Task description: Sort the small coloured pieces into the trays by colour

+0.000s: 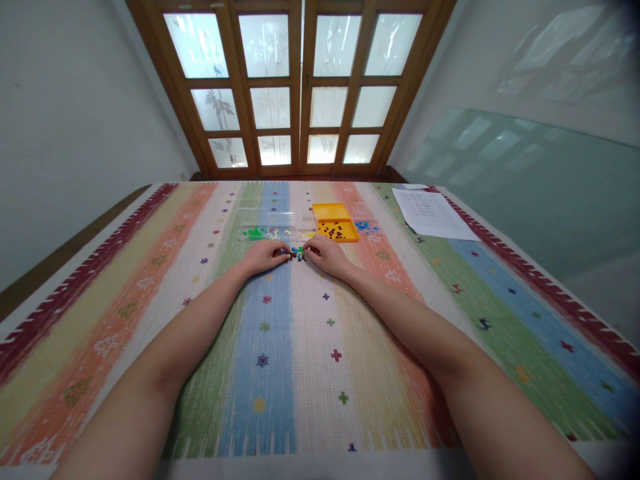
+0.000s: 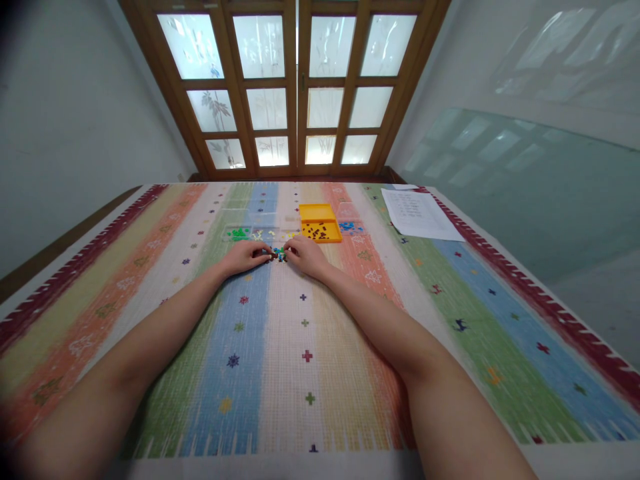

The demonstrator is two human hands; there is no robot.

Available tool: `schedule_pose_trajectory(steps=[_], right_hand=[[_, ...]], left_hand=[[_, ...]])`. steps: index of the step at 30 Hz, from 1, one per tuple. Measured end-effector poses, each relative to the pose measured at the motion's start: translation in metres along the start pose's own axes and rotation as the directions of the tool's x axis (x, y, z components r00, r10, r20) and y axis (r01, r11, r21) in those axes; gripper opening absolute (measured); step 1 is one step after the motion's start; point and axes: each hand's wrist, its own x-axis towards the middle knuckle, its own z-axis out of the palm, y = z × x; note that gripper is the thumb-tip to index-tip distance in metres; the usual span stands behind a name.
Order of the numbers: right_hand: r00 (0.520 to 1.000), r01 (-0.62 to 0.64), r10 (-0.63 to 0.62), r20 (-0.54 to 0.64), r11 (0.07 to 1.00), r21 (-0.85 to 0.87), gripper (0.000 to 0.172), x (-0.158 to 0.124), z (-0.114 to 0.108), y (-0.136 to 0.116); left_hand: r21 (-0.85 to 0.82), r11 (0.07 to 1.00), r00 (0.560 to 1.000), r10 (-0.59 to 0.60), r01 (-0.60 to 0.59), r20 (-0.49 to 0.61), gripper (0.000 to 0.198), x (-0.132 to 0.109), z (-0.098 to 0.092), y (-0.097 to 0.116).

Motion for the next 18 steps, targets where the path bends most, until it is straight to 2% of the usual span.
schedule_pose_trajectory(steps=[6, 11, 15, 18], right_hand=[[0.999, -0.027, 0.027, -0.031, 1.0, -0.006, 0.011, 0.0004, 0.0011, 0.0053], [0.999, -0.024, 0.024, -0.028, 1.0, -0.007, 0.011, 0.0008, 0.0036, 0.0076], [0.999, -0.02, 0.021, -0.045, 1.0, 0.017, 0.012, 0.0009, 0.0054, 0.0104], [0.998, 0.003, -0.001, -0.06, 0.999, 0.039, 0.012, 0.0006, 0.0057, 0.011]], left_hand=[[-0.046, 0.999, 0.999, 0.003, -0.002, 0.032, 0.027, 0.0006, -0.0021, 0.001], [-0.138, 0.99, 1.0, -0.013, 0.014, 0.008, 0.023, -0.0001, 0.0011, -0.0026], [-0.24, 0.971, 0.995, -0.015, -0.01, -0.101, 0.02, 0.0001, 0.0031, -0.0016], [-0.289, 0.957, 0.978, -0.068, 0.009, -0.196, 0.017, 0.003, 0.0055, -0.0009]])
